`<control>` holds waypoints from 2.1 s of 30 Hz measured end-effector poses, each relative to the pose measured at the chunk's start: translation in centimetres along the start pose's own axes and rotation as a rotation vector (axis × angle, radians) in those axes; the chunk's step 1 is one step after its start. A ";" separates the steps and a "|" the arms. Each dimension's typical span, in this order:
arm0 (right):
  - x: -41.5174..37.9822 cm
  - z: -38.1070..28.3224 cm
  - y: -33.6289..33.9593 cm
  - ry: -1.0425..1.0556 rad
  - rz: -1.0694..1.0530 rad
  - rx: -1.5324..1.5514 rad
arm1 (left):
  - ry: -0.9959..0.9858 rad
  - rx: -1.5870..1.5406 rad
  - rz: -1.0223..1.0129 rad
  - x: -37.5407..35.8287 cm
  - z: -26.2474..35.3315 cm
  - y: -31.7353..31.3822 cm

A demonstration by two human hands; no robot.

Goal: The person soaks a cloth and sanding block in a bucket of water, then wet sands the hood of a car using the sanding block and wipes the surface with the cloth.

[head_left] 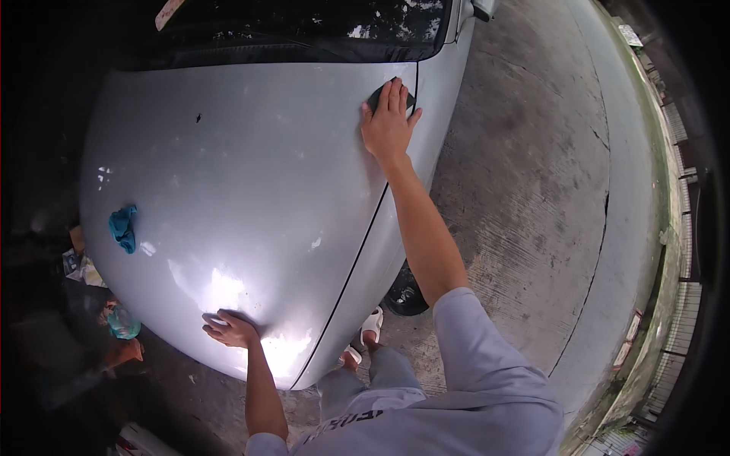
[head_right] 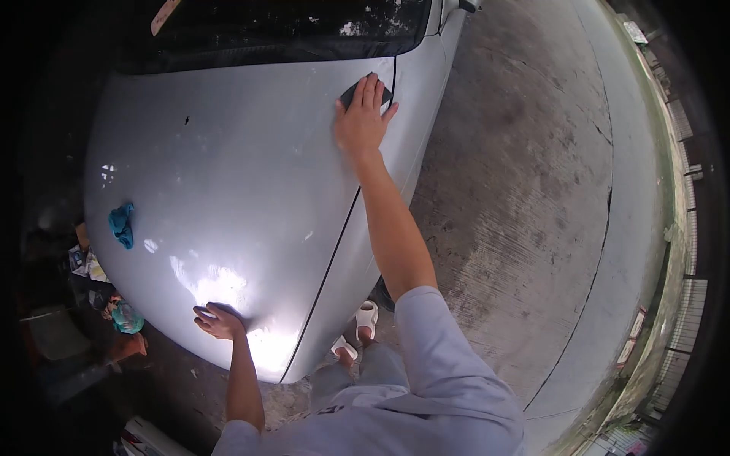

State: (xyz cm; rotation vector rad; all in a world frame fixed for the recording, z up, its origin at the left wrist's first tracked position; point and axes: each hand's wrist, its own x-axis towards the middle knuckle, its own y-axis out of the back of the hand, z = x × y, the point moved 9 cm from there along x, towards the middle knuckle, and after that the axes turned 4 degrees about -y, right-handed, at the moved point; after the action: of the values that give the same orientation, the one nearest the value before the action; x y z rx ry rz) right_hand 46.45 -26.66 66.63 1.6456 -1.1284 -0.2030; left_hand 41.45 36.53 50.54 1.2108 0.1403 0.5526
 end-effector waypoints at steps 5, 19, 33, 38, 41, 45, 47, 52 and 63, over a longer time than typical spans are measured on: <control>-3.2 -0.7 0.2 0.161 -0.119 -0.076 | -0.001 -0.003 0.019 -0.1 -0.2 -0.2; 3.9 -0.4 -0.5 0.320 -0.139 -0.098 | -0.019 -0.023 0.011 -0.3 -0.1 -0.3; -7.8 -5.7 -0.8 0.256 -0.132 -0.018 | 0.009 -0.087 -0.016 -0.5 0.4 -0.1; -27.3 -5.2 1.7 0.362 -0.478 -0.042 | 0.024 -0.110 -0.056 -0.4 1.0 0.4; -14.9 -1.4 2.1 0.330 -0.273 -0.052 | 0.031 -0.055 -0.041 -0.3 0.1 -0.4; -3.1 1.9 0.6 0.218 -0.155 -0.092 | 0.008 -0.050 -0.017 0.2 0.4 0.1; -10.1 -0.4 1.3 0.231 -0.212 -0.065 | 0.037 -0.055 -0.033 -0.3 0.1 -0.1; -18.5 -2.3 2.3 0.380 -0.398 -0.026 | 0.037 0.014 -0.037 0.0 0.0 -0.3; -8.5 -1.9 -0.1 0.289 -0.192 0.001 | 0.012 0.012 -0.001 0.4 -0.7 -0.8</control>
State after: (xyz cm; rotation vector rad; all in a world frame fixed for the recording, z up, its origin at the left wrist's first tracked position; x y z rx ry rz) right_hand 43.14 -19.07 64.04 1.7213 -0.7538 -0.0836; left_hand 41.79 37.18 49.62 1.2189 0.1545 0.5589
